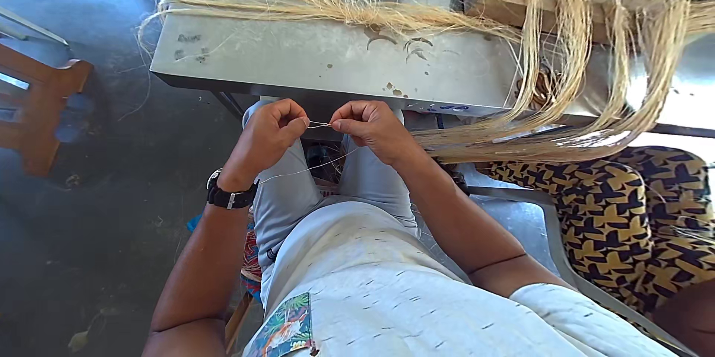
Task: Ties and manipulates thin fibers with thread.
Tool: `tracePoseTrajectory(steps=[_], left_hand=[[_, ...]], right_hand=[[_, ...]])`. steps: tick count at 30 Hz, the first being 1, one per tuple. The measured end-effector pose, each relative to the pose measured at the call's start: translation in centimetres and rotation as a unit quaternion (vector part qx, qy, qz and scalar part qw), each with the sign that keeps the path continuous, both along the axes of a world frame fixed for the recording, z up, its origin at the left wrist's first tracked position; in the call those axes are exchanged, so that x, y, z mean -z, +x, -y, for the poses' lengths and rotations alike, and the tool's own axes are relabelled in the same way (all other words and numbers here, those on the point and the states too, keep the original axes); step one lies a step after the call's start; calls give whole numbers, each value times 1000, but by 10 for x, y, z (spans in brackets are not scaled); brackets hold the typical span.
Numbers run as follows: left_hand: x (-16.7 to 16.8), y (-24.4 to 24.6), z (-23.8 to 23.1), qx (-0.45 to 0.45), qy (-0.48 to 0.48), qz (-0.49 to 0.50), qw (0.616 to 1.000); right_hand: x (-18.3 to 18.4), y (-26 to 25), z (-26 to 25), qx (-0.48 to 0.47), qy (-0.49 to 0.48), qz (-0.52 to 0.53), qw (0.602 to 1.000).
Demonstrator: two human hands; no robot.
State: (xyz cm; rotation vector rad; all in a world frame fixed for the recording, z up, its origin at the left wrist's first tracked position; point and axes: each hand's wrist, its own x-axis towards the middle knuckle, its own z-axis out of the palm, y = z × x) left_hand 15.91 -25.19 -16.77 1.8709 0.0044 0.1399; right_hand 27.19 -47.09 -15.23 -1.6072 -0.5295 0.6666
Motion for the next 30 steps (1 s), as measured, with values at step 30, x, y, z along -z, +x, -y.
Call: tracePoseTrajectory(steps=[30], left_hand=[[-13,4,30,-45,232,77,969]], right_hand=[[7,-4,-1,8,17,38,999]])
